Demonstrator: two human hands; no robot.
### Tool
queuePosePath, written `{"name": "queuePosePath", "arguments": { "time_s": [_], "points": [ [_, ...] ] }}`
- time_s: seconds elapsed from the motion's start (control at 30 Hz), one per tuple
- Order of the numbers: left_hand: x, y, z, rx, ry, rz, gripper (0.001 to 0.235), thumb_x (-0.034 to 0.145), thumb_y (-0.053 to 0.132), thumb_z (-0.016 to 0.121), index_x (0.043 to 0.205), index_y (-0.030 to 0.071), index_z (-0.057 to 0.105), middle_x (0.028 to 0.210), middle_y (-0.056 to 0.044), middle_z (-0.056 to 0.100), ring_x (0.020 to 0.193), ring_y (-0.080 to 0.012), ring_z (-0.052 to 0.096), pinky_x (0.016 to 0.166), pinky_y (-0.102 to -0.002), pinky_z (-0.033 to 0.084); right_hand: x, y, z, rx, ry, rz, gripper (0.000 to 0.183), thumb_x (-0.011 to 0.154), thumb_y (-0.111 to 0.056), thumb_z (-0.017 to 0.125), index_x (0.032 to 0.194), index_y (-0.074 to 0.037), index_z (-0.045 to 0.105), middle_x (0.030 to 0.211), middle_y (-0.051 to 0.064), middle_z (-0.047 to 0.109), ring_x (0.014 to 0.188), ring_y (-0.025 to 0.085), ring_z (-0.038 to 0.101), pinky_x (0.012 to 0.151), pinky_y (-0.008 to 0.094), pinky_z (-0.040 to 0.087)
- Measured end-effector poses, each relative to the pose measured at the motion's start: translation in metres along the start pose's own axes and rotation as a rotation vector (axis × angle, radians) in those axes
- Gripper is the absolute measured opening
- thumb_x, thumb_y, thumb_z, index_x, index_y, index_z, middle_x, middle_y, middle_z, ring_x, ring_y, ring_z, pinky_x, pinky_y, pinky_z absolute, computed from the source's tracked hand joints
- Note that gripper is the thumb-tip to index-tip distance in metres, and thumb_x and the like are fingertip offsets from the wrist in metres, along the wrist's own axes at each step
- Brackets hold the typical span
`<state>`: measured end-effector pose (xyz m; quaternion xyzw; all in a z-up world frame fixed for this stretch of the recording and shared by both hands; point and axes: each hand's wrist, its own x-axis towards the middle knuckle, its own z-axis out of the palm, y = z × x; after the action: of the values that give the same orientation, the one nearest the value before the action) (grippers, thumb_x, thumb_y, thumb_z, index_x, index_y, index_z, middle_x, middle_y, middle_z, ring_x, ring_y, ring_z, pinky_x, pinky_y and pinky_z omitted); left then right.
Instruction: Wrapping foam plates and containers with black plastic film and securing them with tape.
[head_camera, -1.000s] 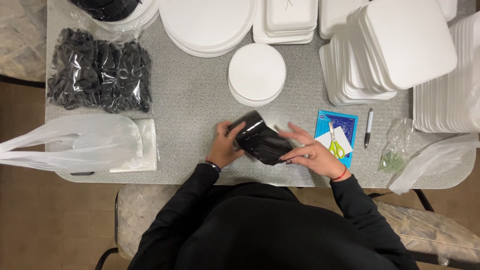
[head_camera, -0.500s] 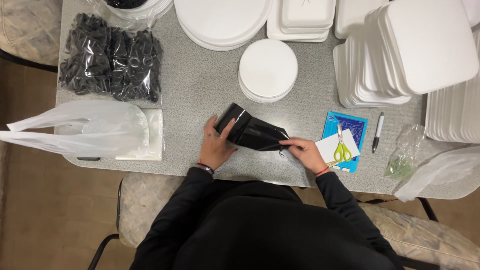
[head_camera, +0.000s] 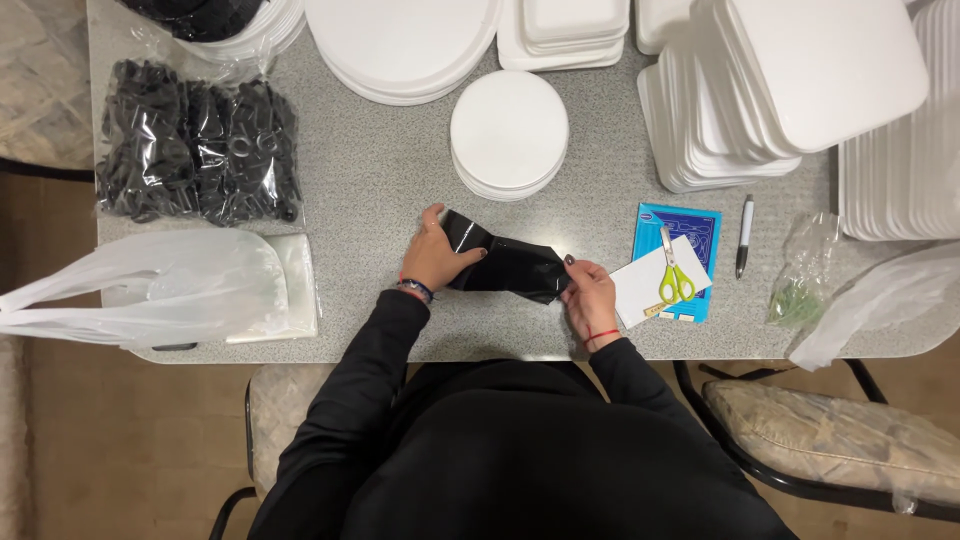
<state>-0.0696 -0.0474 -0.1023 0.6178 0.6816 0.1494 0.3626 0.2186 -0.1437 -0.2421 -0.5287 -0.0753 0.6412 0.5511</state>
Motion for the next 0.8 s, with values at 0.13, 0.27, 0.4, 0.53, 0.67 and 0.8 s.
{"name": "queuePosePath", "arguments": {
  "time_s": [0.13, 0.27, 0.4, 0.53, 0.67, 0.8],
  "points": [
    [0.011, -0.030, 0.014, 0.055, -0.029, 0.011, 0.114, 0.062, 0.046, 0.094, 0.142, -0.011, 0.036, 0.129, -0.035, 0.056, 0.120, -0.0482, 0.055, 0.102, -0.049, 0.048, -0.018, -0.022, 0.026, 0.117, -0.023, 0.144, 0.020, 0.101, -0.011, 0.072, 0.111, 0.005, 0.064, 0.095, 0.010, 0.069, 0.075, 0.017, 0.064, 0.066, 0.032, 0.054],
    [-0.012, -0.009, -0.010, 0.115, 0.029, 0.073, 0.102, 0.062, 0.048, 0.097, 0.133, -0.010, 0.049, 0.128, -0.030, 0.058, 0.124, -0.0436, 0.051, 0.107, -0.048, 0.045, -0.022, -0.035, 0.036, 0.228, -0.168, 0.345, 0.029, 0.099, -0.011, 0.065, 0.119, 0.009, 0.062, 0.113, 0.017, 0.073, 0.099, 0.025, 0.072, 0.092, 0.039, 0.059],
    [-0.052, 0.065, -0.072, 0.084, 0.034, 0.096, 0.099, 0.059, 0.041, 0.096, 0.137, -0.001, 0.052, 0.124, -0.022, 0.054, 0.120, -0.0384, 0.050, 0.102, -0.047, 0.047, -0.022, -0.045, 0.042, 0.253, -0.444, 0.371, 0.038, 0.099, -0.005, 0.064, 0.134, 0.007, 0.058, 0.125, 0.015, 0.070, 0.112, 0.023, 0.068, 0.104, 0.036, 0.053],
    [-0.072, 0.108, -0.117, 0.097, 0.087, 0.220, 0.103, 0.058, 0.039, 0.097, 0.139, -0.003, 0.048, 0.122, -0.020, 0.052, 0.121, -0.0387, 0.050, 0.098, -0.047, 0.049, -0.046, -0.090, 0.082, 0.275, -0.596, 0.356, 0.041, 0.099, -0.003, 0.063, 0.139, 0.007, 0.055, 0.129, 0.017, 0.068, 0.115, 0.024, 0.067, 0.105, 0.037, 0.052],
    [-0.085, 0.136, -0.146, 0.111, 0.159, 0.372, 0.104, 0.058, 0.036, 0.097, 0.140, -0.005, 0.047, 0.122, -0.020, 0.051, 0.122, -0.0400, 0.050, 0.097, -0.047, 0.049, -0.056, -0.123, 0.102, 0.434, -0.677, 0.378, 0.044, 0.098, -0.009, 0.063, 0.137, 0.011, 0.054, 0.126, 0.023, 0.067, 0.115, 0.030, 0.068, 0.103, 0.042, 0.053],
    [-0.090, 0.145, -0.157, 0.096, 0.176, 0.408, 0.103, 0.059, 0.033, 0.097, 0.141, -0.003, 0.046, 0.123, -0.020, 0.051, 0.120, -0.0398, 0.053, 0.097, -0.047, 0.050, -0.043, -0.129, 0.091, 0.360, -0.711, 0.263, 0.043, 0.100, -0.001, 0.062, 0.141, 0.009, 0.053, 0.127, 0.022, 0.066, 0.116, 0.030, 0.067, 0.105, 0.042, 0.053]
  ]
}}
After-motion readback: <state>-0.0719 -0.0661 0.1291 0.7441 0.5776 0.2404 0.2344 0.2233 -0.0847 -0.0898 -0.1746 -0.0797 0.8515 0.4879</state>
